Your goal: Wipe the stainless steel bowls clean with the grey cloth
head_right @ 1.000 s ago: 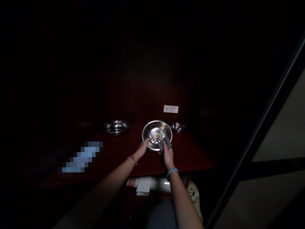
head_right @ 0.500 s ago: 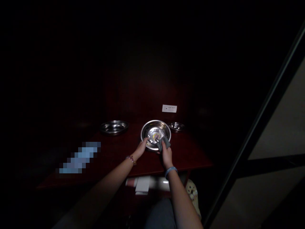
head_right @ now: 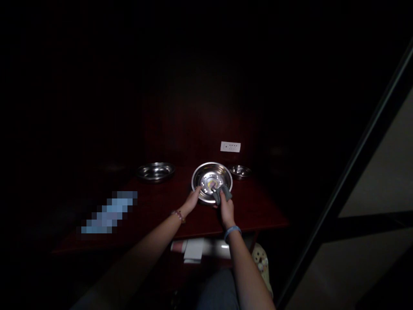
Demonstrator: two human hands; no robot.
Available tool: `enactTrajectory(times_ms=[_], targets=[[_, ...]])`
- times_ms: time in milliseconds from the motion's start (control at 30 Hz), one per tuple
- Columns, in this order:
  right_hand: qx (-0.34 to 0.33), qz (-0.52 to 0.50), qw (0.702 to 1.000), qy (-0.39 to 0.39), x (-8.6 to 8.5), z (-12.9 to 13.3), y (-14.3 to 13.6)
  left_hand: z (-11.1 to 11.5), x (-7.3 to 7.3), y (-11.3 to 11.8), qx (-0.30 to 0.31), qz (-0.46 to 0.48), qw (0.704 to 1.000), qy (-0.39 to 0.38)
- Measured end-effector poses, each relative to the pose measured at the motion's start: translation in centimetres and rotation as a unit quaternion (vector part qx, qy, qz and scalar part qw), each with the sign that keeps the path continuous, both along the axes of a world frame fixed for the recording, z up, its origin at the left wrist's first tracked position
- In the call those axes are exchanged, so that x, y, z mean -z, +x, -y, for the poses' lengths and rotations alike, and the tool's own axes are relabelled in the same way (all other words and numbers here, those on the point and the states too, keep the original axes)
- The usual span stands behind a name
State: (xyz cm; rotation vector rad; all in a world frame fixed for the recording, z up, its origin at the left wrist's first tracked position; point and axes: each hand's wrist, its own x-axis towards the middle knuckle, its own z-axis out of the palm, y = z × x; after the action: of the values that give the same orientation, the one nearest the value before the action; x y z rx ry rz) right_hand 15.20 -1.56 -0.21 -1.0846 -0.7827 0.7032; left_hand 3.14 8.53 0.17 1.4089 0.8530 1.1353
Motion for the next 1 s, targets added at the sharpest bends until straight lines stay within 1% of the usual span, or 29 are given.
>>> enactTrajectory(times_ms=[200,467,567,700,1000], targets=[[0.0,-0.006,1.0,0.002,0.16,-0.11,0.08,-0.25,0.27,0.11,0.004,0.022,1.0,-0.005],[-0.002,0.001,1.0,0.003,0.21,-0.19,0.17,0.42,-0.42,-0.04,0.004,0.011,1.0,-0.021],[-0.005,0.0,1.0,-0.001,0.16,-0.19,0.2,0.6,-0.6,-0.09,0.003,0.004,1.0,-0.012],[-0.005,-0.005,1.0,0.001,0.15,-0.23,0.21,0.63,-0.58,-0.08,0.003,0.009,1.0,-0.005],[-0.007,-0.013,1.0,0.003,0.26,-0.39,0.17,0.47,-0.46,-0.1,0.005,0.007,1.0,-0.018]])
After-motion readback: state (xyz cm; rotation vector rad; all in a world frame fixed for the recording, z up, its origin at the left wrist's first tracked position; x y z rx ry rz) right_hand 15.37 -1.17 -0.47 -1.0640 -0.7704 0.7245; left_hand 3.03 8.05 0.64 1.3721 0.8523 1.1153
